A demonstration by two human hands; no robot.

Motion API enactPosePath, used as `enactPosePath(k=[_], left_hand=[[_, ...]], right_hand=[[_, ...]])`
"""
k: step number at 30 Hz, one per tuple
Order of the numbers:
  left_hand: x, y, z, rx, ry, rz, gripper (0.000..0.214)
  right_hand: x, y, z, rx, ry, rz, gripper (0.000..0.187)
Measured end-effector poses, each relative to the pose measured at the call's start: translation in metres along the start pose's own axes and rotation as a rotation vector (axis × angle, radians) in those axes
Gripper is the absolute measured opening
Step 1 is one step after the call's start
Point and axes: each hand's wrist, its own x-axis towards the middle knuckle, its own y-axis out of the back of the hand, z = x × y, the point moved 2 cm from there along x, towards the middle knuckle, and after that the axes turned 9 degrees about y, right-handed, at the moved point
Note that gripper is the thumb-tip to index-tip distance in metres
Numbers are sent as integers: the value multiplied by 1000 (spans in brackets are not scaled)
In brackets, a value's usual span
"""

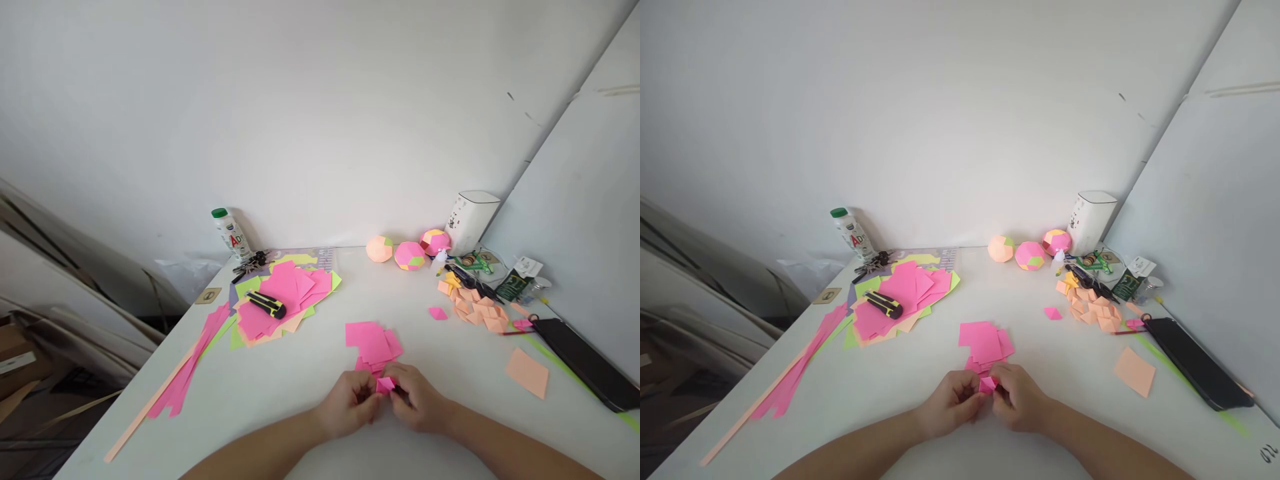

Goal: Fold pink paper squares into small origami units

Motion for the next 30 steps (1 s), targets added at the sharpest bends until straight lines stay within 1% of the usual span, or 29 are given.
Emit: enactPosePath(k=[4,6,8,10,12,13,16,18,21,23,26,30], left_hand=[[1,1,-1,-26,13,-11,36],[1,2,-2,-27,10,-18,35],[1,1,-2,-27,3,-19,34],[1,1,-2,-32,5,-8,34],[1,0,-3,-41,6,4,35],[1,0,-2,-50,3,9,35],[2,0,-1,-103,-7,31,35],[4,1,-1,-146,-4,55,36],[5,2,-2,-198,-4,80,37],[6,4,-2,-242,-20,91,36],[6,5,-1,-288,-45,94,35],[5,5,3,-195,-60,52,35]], right_hand=[[-3,2,1,90,-22,24,13],[-4,2,-1,131,-9,11,21],[-5,1,-3,96,54,-6,32],[-6,0,-4,1,139,6,35],[-7,-1,-3,-71,191,34,28],[-8,-1,-1,-85,195,48,23],[-10,-2,3,-79,128,90,11],[-9,-2,4,-73,110,108,7],[-6,-2,2,-56,169,70,7],[-4,-1,0,-48,225,46,13],[-3,0,0,-40,281,57,29],[-4,-1,4,-19,323,56,36]])
